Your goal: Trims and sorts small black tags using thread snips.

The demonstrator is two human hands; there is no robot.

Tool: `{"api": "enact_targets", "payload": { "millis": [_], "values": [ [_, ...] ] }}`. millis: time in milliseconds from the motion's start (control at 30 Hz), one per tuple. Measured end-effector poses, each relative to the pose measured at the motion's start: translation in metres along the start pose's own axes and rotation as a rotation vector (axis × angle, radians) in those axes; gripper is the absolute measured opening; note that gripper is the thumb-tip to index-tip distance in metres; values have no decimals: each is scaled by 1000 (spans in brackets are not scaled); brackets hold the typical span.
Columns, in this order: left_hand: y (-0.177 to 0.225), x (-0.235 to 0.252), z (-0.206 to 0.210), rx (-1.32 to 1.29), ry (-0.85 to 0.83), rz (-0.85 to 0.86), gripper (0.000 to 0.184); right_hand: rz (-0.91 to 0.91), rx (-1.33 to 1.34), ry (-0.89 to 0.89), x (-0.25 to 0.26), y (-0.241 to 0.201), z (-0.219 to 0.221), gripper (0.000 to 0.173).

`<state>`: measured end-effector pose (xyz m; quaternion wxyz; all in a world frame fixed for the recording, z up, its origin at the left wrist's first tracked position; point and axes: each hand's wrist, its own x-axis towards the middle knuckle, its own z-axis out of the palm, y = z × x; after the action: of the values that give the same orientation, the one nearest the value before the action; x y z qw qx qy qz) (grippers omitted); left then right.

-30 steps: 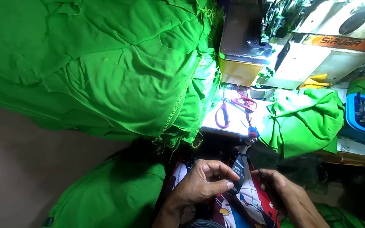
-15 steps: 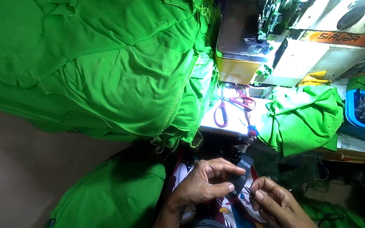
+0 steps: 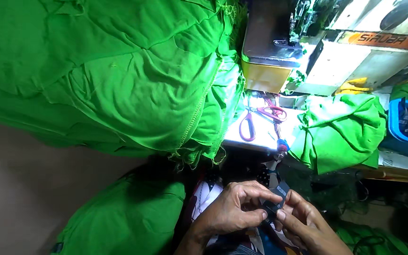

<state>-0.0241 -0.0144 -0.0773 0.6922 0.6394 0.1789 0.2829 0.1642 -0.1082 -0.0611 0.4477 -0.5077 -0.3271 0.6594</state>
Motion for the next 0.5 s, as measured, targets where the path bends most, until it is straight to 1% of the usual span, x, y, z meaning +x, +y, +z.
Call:
{"api": "enact_targets", "payload": {
  "millis": [167, 300, 500],
  "values": [
    [-1, 0, 0, 10, -8, 5, 33, -25, 94, 59, 1, 4, 2, 23],
    [-1, 0, 0, 22, -9, 19, 33, -78, 123, 87, 2, 10, 2, 27],
    [0, 0, 1, 54, -1, 12, 33, -112, 121, 103, 4, 16, 0, 25]
  ]
}}
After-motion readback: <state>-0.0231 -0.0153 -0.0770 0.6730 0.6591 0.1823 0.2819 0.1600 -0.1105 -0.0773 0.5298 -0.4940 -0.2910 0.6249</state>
